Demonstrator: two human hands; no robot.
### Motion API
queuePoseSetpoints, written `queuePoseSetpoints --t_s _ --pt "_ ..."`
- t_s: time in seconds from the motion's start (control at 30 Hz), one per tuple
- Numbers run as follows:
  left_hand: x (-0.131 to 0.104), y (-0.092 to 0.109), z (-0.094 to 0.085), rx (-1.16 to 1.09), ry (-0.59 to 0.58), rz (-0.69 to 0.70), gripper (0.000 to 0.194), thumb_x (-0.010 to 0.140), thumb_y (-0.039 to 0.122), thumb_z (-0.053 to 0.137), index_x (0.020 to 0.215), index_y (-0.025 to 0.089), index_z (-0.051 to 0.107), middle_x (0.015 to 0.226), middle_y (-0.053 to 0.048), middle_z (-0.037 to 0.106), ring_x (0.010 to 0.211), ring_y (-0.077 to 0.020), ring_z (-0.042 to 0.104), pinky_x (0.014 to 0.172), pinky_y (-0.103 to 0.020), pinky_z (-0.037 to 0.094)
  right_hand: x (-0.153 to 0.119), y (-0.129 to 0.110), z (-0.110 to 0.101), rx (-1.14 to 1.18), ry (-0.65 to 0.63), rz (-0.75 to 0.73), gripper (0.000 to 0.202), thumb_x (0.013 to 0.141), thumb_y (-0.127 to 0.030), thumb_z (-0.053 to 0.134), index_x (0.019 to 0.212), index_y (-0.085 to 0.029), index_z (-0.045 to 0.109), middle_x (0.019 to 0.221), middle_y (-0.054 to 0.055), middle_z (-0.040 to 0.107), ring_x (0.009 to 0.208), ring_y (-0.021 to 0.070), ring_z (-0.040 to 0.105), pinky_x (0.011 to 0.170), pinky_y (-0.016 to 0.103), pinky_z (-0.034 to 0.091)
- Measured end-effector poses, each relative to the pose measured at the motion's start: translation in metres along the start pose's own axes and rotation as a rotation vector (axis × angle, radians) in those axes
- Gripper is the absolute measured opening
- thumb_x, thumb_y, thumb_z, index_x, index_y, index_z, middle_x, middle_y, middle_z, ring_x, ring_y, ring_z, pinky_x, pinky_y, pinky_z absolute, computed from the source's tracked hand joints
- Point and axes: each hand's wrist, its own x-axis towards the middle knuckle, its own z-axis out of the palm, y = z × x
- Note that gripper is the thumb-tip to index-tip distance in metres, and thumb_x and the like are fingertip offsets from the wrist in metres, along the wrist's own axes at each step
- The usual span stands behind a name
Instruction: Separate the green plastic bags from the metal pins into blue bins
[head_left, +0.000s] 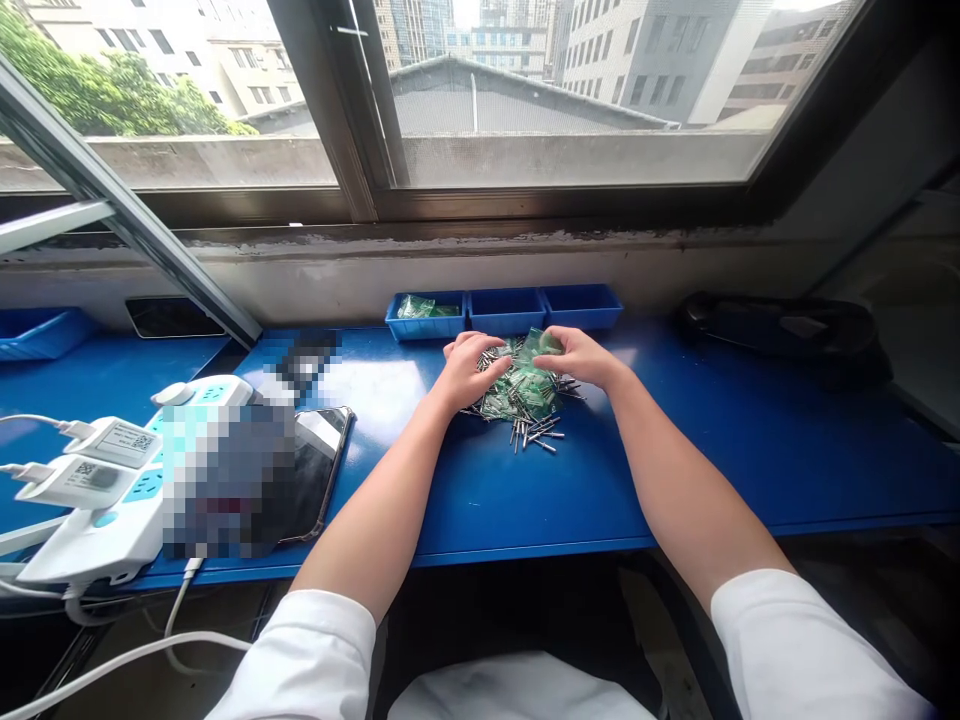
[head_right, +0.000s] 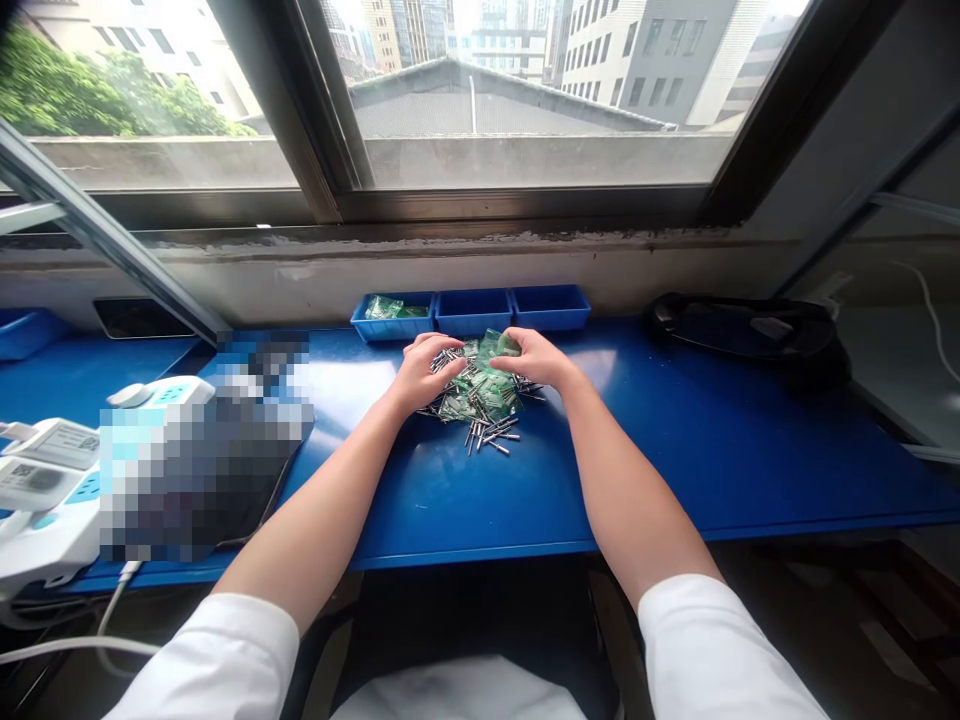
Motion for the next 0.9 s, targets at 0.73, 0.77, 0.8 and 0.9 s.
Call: queuePoseSetpoints --t_s 0.73,0.77,0.8,0.9 --pt "0.001 -0.004 0.008 -0.333 0.207 -0.007 0.011 0.072 0.024 0.074 0.082 0.02 0.074 0.098 -0.007 0.073 0.095 -0.0218 0.067 0.089 -0.039 0.052 0.016 0.016 0.037 0.159 0.237 -0.292 0.024 0.065 -0.032 0.077 0.083 -0.018 0.072 0.081 0.003 0.071 0.076 0.0183 0.064 0.071 0.033 0.051" --pt "0.001 -0.004 0.008 -0.356 0.197 -0.033 0.017 0.071 0.025 0.075 0.087 0.019 0.074 0.095 -0.006 0.074 0.092 -0.0207 0.067 0.087 -0.038 0.052 0.017 0.016 0.037 0.187 0.23 -0.261 0.032 0.063 -0.034 0.079 0.089 -0.017 0.07 0.077 0.002 0.07 0.07 0.0165 0.062 0.067 0.031 0.05" --pt "0.001 -0.004 0.009 -0.376 0.188 -0.062 0.024 0.071 0.026 0.076 0.094 0.019 0.072 0.093 -0.006 0.074 0.089 -0.0196 0.067 0.085 -0.036 0.052 0.017 0.016 0.038 0.204 0.229 -0.231 0.041 0.062 -0.036 0.08 0.096 -0.017 0.068 0.073 0.001 0.068 0.064 0.0147 0.06 0.062 0.03 0.048" --pt "0.001 -0.004 0.008 -0.448 0.162 -0.136 0.046 0.069 0.027 0.077 0.113 0.02 0.065 0.087 -0.002 0.073 0.081 -0.016 0.067 0.08 -0.031 0.049 0.016 0.013 0.037 0.223 0.231 -0.161 0.06 0.062 -0.036 0.081 0.114 -0.017 0.058 0.06 -0.004 0.061 0.051 0.011 0.051 0.051 0.026 0.041"
